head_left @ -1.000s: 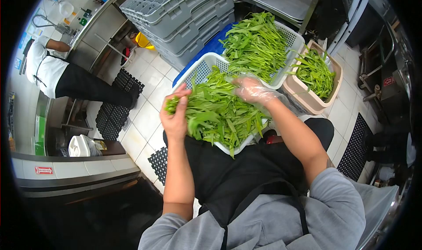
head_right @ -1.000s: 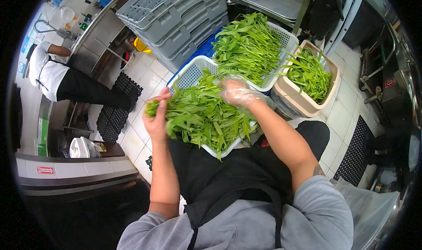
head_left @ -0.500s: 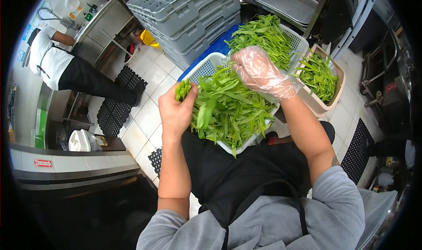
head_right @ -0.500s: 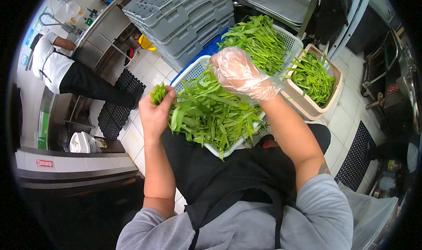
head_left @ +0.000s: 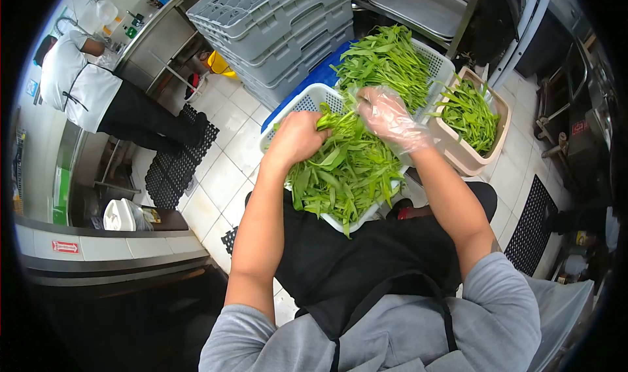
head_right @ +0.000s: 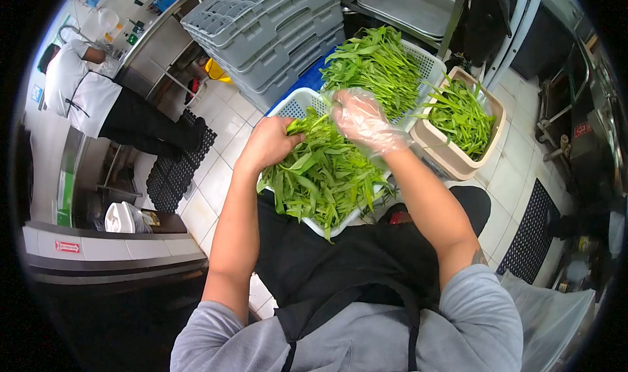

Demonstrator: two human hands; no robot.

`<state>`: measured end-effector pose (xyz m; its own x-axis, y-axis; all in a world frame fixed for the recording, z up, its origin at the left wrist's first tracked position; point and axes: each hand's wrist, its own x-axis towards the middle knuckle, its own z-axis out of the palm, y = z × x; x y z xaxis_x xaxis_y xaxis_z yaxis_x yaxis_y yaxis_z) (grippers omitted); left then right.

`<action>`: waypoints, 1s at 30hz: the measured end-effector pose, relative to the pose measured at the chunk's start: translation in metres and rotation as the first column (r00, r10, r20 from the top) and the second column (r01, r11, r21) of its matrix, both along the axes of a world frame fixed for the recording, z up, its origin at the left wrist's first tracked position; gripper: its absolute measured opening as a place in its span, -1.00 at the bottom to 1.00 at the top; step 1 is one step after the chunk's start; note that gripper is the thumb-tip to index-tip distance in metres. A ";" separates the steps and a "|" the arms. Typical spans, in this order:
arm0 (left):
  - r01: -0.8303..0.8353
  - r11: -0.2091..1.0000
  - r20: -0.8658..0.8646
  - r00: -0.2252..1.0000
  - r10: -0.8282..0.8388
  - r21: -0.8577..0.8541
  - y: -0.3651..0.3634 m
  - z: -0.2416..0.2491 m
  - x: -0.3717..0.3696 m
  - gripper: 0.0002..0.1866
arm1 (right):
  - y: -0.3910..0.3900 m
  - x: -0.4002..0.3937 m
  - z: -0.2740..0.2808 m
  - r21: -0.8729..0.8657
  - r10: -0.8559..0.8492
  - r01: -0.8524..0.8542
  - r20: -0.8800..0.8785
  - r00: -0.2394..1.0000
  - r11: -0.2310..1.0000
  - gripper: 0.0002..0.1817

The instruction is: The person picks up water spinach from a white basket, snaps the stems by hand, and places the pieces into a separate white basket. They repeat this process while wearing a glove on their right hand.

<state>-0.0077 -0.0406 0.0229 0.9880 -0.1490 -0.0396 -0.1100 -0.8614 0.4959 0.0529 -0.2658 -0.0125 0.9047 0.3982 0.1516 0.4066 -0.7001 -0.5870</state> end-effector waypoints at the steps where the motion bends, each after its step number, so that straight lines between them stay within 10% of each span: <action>1: 0.014 1.000 -0.020 1.000 -0.013 0.022 0.001 -0.001 0.000 -0.73 | 0.001 -0.001 -0.007 0.076 0.060 -0.075 0.188 0.980 0.994 -0.64; 4: 0.044 0.996 -0.068 0.997 -0.039 0.073 0.005 -0.006 0.002 -0.73 | 0.011 -0.012 -0.003 0.127 0.202 -0.370 0.655 0.728 0.920 -0.70; 7: 0.051 0.995 -0.068 0.997 -0.045 0.091 0.008 -0.011 0.005 -0.73 | 0.015 -0.011 -0.021 -0.166 0.437 -0.405 0.356 0.826 0.899 -0.82; 14: 0.072 0.997 0.073 0.995 -0.070 -0.014 0.002 -0.028 0.001 -0.73 | 0.018 -0.003 -0.049 -0.147 0.374 -0.360 0.586 0.719 0.921 -0.93; 23: -0.005 0.993 0.022 1.000 0.003 0.119 -0.010 -0.037 -0.004 -0.77 | 0.018 -0.014 -0.045 -0.156 0.369 -0.339 0.527 0.765 0.928 -0.94; 28: -0.110 0.977 0.046 0.994 0.104 0.181 0.001 -0.023 -0.024 -0.76 | 0.032 -0.007 -0.042 -0.435 0.295 -0.096 0.417 0.860 0.895 -0.92; 30: -0.218 0.976 0.075 0.973 0.217 0.013 0.014 -0.020 -0.033 -0.78 | 0.034 0.014 -0.047 -0.292 0.284 -0.176 0.385 0.878 0.940 -0.85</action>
<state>-0.0409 -0.0261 0.0034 0.9970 0.0701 0.0324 0.0463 -0.8785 0.4754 0.0667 -0.2314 -0.0595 0.6567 0.6602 0.3644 0.7415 -0.6533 -0.1528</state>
